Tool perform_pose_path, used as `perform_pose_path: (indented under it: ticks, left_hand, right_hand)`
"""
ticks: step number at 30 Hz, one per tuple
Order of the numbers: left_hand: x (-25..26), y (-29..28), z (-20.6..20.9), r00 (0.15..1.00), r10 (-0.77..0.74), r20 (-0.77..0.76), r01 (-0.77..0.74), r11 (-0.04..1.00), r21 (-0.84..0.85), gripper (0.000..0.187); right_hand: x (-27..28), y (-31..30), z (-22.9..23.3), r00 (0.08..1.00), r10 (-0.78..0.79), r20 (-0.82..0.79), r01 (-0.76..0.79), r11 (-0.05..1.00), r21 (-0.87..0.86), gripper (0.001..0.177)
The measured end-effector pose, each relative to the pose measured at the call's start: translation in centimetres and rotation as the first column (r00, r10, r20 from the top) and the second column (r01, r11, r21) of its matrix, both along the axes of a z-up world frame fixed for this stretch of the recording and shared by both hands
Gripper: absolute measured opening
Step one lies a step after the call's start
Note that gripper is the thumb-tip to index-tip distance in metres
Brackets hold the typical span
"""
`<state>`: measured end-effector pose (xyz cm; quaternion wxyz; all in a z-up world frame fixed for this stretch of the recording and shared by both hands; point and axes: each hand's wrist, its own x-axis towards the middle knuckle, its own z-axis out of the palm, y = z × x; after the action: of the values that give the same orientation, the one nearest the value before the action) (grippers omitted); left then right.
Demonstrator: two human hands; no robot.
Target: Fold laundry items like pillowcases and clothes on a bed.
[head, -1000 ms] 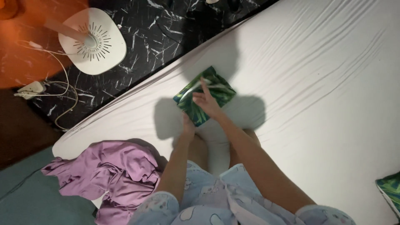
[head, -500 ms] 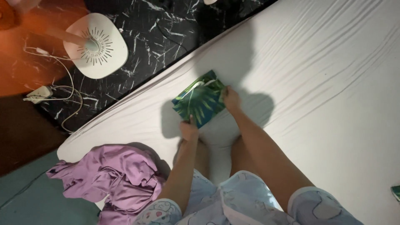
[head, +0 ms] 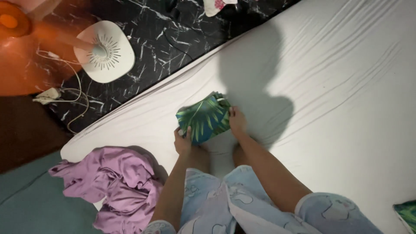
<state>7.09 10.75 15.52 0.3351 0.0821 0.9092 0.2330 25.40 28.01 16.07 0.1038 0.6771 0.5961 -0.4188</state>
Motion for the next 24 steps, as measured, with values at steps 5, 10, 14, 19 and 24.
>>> perform_pose_path:
  ticks: [5,10,14,19,24]
  left_hand:
    - [0.0,-1.1,-5.3,0.999,-0.011,0.05,0.01,1.0,0.028,0.075]
    - [-1.5,-2.6,-9.0,0.985,-0.075,0.158,0.063,0.995,0.078,0.069]
    - [-3.2,-3.8,-6.9,0.837,0.059,0.543,-0.266,0.912,0.311,0.049]
    - [-9.1,-6.7,-0.2,0.446,-0.092,0.89,-0.571,0.737,0.362,0.051]
    - [-13.6,-6.5,1.0,0.123,-0.084,0.989,-0.594,0.792,0.141,0.051]
  right_hand:
    - [4.7,-2.1,-12.6,0.952,-0.266,-0.153,0.272,0.962,0.018,0.064]
    - [2.7,0.0,-7.6,0.952,-0.222,-0.208,0.163,0.95,-0.267,0.093]
    - [3.0,1.7,-7.8,0.857,-0.464,-0.222,0.237,0.739,-0.63,0.077]
    - [0.0,0.8,-3.5,0.613,-0.725,-0.313,0.106,0.469,-0.877,0.057]
    - [-4.9,-0.4,1.2,0.606,-0.685,-0.405,0.093,0.567,-0.819,0.056]
